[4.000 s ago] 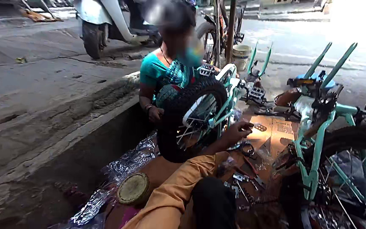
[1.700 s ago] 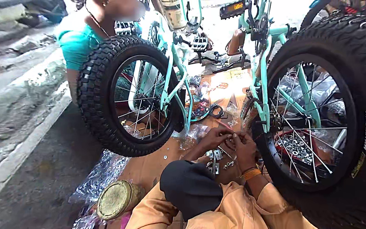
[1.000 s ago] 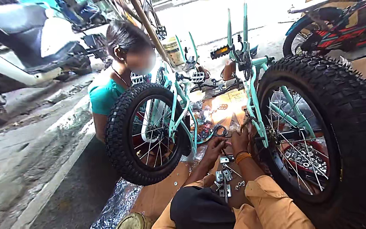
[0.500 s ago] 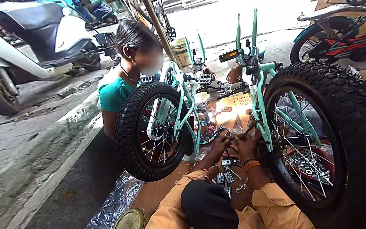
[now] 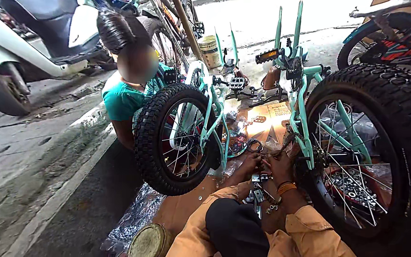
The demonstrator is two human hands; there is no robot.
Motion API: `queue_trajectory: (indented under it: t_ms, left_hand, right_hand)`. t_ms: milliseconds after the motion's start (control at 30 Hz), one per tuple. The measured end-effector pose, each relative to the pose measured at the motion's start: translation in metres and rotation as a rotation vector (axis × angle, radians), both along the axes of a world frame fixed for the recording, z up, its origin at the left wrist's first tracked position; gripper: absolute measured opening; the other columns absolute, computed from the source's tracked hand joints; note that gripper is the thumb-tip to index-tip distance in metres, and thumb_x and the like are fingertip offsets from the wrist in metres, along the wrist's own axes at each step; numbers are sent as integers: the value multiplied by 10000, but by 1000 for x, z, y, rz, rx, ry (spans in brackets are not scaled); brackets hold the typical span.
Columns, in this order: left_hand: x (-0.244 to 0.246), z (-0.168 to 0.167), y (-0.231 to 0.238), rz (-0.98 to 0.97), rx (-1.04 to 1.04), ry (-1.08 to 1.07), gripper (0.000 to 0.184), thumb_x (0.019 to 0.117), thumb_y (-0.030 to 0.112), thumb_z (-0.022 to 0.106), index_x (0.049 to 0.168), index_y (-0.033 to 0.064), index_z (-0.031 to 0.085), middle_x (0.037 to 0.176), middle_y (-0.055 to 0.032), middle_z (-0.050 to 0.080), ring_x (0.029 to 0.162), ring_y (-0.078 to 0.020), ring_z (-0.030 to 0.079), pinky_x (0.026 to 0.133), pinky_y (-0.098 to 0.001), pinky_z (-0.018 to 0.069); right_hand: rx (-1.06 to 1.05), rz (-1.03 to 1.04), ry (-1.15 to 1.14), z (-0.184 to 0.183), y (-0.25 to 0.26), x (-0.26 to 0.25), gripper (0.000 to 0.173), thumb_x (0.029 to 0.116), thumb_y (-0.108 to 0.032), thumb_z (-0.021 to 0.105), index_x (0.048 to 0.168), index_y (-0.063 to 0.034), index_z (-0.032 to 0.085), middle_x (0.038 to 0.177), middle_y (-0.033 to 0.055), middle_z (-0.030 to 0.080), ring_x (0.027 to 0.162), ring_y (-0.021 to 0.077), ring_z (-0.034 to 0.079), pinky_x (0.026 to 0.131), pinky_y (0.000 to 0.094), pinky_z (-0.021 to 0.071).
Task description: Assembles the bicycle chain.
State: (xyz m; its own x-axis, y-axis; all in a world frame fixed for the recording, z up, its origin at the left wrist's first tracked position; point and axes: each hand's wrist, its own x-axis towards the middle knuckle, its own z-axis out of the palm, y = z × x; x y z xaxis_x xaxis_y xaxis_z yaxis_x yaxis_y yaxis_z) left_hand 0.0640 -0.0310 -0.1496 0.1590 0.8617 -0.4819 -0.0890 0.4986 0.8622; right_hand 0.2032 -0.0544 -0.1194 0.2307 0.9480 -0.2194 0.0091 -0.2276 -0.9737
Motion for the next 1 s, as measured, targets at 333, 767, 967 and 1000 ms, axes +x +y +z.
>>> queue_trajectory:
  t_ms: [333,767,967,1000]
  left_hand:
    - [4,12,-2,28,65,0,214,1099,181,467,1193,27,581,882,-59,598,767,-157,613,767,-347,563]
    - [2,5,1,-39,71,-35,222,1103,171,447,1230,44,577,889,-57,594,783,-165,617,765,-355,566]
    - [-2,0,-3,-76,82,-111,216,1101,165,447,1220,57,591,880,-50,608,776,-162,630,754,-349,570]
    - [-3,-3,-3,-90,86,-114,227,1102,169,441,1226,53,592,886,-53,613,785,-166,634,765,-360,573]
  right_hand:
    - [12,39,-67,-2,-1,3,278,927,-131,757,1163,-60,627,1025,124,723,837,261,734,738,500,632]
    - [31,-7,-92,1,-3,0,290,924,-116,761,1169,-54,620,1002,115,726,804,242,734,702,468,636]
    - [35,0,-204,-4,-5,2,246,936,-182,745,1132,-67,652,979,118,722,832,253,719,772,519,601]
    - [35,11,-198,-2,-6,2,237,947,-181,731,1134,-59,652,957,121,723,796,249,716,744,506,601]
